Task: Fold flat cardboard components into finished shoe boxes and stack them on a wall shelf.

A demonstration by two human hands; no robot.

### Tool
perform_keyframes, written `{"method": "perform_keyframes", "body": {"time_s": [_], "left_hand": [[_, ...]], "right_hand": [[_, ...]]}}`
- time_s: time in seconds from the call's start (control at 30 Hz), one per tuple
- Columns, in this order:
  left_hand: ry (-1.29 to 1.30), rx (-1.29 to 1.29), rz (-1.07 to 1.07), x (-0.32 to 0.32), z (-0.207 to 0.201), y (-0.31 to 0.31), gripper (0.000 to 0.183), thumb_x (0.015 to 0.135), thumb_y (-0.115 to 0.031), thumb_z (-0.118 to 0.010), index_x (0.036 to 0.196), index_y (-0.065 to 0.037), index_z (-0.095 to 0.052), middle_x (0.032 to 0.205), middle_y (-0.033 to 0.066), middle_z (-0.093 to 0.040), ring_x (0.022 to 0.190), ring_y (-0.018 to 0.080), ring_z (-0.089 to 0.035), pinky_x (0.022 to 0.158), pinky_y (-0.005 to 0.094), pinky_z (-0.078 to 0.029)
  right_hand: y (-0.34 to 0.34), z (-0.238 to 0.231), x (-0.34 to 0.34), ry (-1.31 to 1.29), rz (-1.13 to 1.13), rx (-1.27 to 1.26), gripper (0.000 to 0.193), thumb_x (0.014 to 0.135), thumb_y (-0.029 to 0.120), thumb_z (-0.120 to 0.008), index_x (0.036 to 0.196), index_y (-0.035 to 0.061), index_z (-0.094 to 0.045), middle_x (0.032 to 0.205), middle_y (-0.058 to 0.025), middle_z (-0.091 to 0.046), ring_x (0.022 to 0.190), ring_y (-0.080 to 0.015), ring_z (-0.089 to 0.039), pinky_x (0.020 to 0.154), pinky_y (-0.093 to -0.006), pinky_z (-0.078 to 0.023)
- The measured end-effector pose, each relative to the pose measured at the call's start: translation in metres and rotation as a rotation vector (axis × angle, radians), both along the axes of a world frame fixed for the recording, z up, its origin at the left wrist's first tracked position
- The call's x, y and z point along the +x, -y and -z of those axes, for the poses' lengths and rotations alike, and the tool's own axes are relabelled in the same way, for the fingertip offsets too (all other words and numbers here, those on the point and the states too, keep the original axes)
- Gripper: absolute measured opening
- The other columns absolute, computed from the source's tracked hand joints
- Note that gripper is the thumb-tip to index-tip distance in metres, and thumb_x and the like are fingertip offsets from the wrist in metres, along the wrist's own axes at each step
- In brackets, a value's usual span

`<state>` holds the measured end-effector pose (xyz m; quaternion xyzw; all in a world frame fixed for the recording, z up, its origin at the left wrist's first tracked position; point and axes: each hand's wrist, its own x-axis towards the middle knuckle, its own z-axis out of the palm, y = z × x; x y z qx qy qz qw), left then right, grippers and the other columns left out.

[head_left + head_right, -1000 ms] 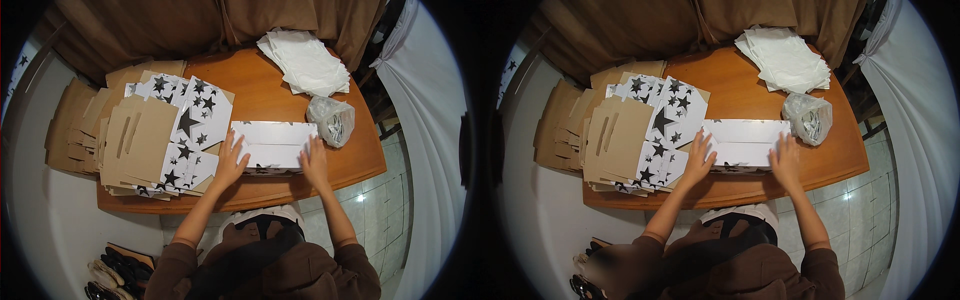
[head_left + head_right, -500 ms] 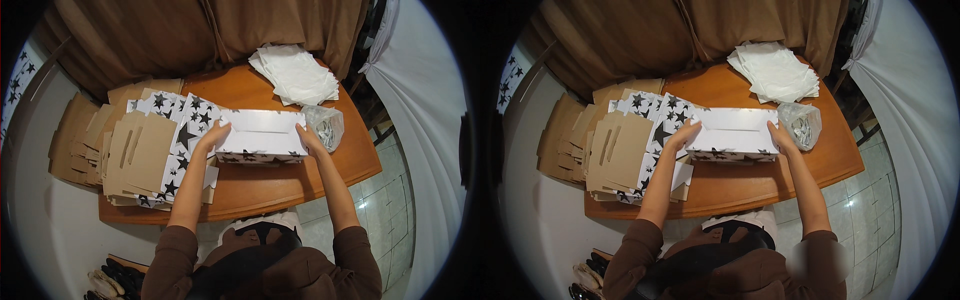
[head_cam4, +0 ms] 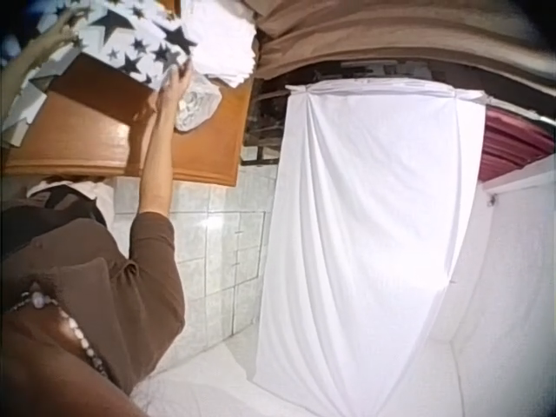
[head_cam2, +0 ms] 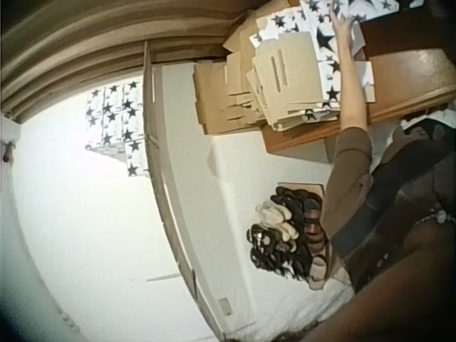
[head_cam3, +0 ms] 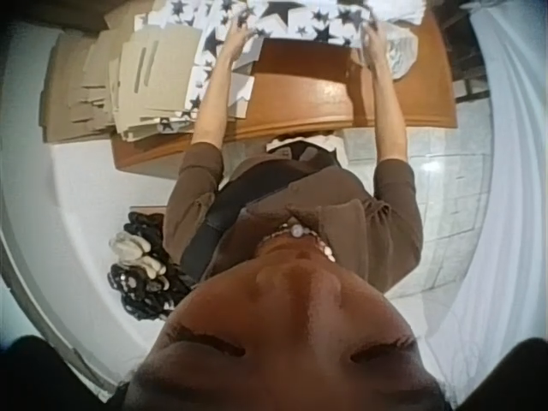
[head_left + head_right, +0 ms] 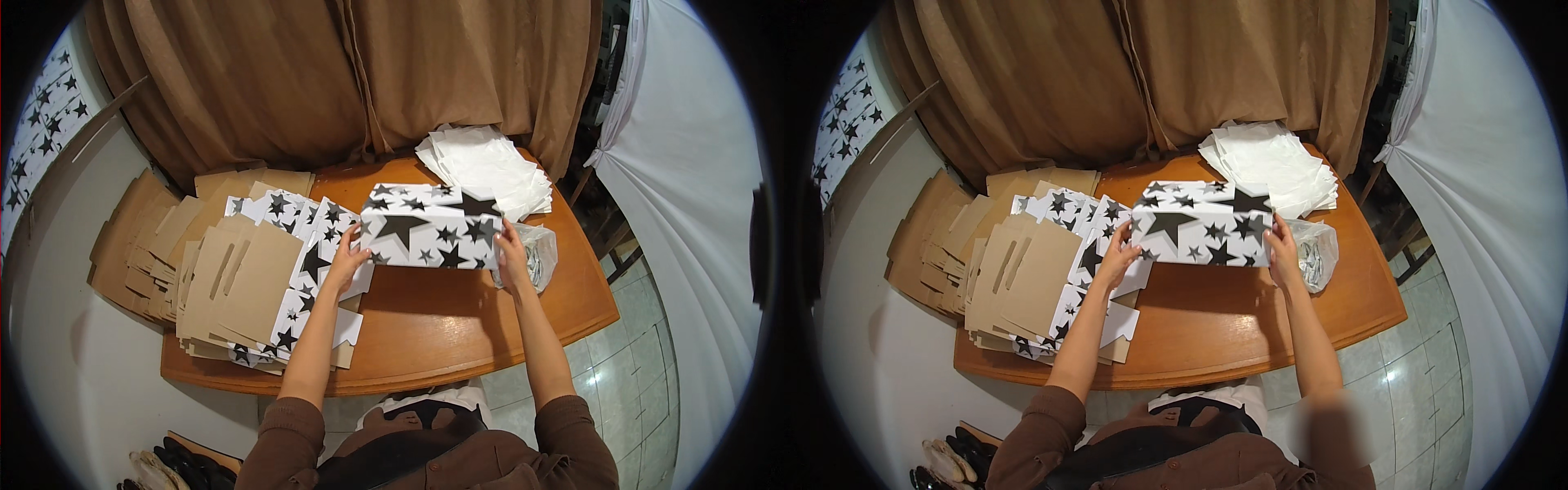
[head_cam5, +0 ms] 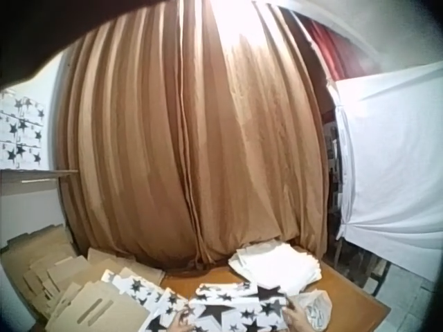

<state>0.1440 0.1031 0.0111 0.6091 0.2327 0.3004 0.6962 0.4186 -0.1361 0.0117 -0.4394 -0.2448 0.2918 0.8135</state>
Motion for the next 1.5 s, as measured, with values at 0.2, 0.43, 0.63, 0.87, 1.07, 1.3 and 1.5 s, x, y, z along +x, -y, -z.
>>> {"method": "perform_keyframes", "body": {"time_s": [0.2, 0.43, 0.63, 0.87, 1.07, 1.3, 1.5], "left_hand": [[-0.037, 0.053, -0.093, -0.022, 0.066, 0.009, 0.055, 0.079, 0.005, -0.061, 0.126, -0.011, -0.037, 0.124, 0.0066, -0.038, 0.12, 0.0207, -0.042, 0.096, 0.0287, -0.038], [-0.053, 0.05, -0.252, -0.015, 0.097, 0.031, 0.048, 0.081, 0.002, -0.062, 0.12, -0.004, -0.035, 0.123, 0.011, -0.038, 0.115, 0.0203, -0.045, 0.1, 0.0295, -0.035], [-0.092, 0.132, -0.392, -0.007, 0.122, 0.038, 0.044, 0.083, -0.003, -0.061, 0.119, 0.0, -0.035, 0.12, 0.0168, -0.045, 0.114, 0.0249, -0.05, 0.097, 0.032, -0.04], [-0.158, 0.409, -0.544, 0.013, 0.102, 0.092, 0.081, 0.078, -0.003, -0.062, 0.142, 0.002, -0.013, 0.142, 0.0276, -0.024, 0.132, 0.0394, -0.027, 0.109, 0.0412, -0.025], [-0.348, 0.346, -0.532, 0.026, 0.086, 0.157, 0.094, 0.076, -0.013, -0.068, 0.145, -0.001, -0.005, 0.148, 0.0293, -0.012, 0.139, 0.0408, -0.012, 0.112, 0.0421, -0.015], [-0.393, 0.565, -0.022, 0.064, 0.058, 0.25, 0.107, 0.074, -0.034, -0.072, 0.144, 0.004, -0.002, 0.148, 0.0318, -0.002, 0.138, 0.0437, -0.011, 0.112, 0.0435, -0.018], [-0.384, 0.63, -0.125, 0.08, 0.057, 0.278, 0.098, 0.073, -0.024, -0.07, 0.14, 0.007, -0.004, 0.144, 0.0333, -0.007, 0.134, 0.0471, -0.015, 0.111, 0.0445, -0.021]], "right_hand": [[0.017, 0.048, -0.024, 0.202, 0.012, -0.124, 0.065, 0.083, 0.007, -0.063, 0.14, 0.0068, -0.033, 0.127, -0.0121, -0.046, 0.118, -0.019, -0.043, 0.101, -0.0317, -0.033], [0.054, 0.074, -0.053, 0.179, 0.081, -0.333, 0.043, 0.081, 0.011, -0.066, 0.117, 0.0074, -0.041, 0.102, -0.0046, -0.047, 0.096, -0.0142, -0.046, 0.086, -0.0283, -0.039], [0.063, 0.088, -0.057, 0.163, -0.059, -0.292, 0.031, 0.09, 0.019, -0.057, 0.115, 0.0066, -0.042, 0.102, -0.0049, -0.047, 0.091, -0.0119, -0.048, 0.081, -0.0251, -0.043], [0.027, 0.06, -0.005, 0.344, 0.07, -0.332, 0.041, 0.093, 0.025, -0.055, 0.121, -0.0038, -0.049, 0.115, -0.0122, -0.053, 0.109, -0.0195, -0.049, 0.095, -0.0305, -0.037], [0.021, 0.034, -0.003, 0.724, 0.158, -0.398, 0.026, 0.087, 0.022, -0.061, 0.092, -0.0027, -0.059, 0.086, -0.011, -0.05, 0.083, -0.0239, -0.048, 0.078, -0.0302, -0.038], [0.062, -0.006, -0.057, 0.717, 0.085, -0.296, 0.016, 0.083, 0.01, -0.062, 0.082, -0.0028, -0.052, 0.08, -0.0127, -0.049, 0.075, -0.0252, -0.048, 0.07, -0.0334, -0.039], [0.09, -0.005, -0.087, 0.888, 0.013, -0.22, 0.012, 0.081, 0.003, -0.058, 0.092, -0.0001, -0.059, 0.086, -0.0143, -0.055, 0.079, -0.0301, -0.058, 0.07, -0.0349, -0.047]]}}
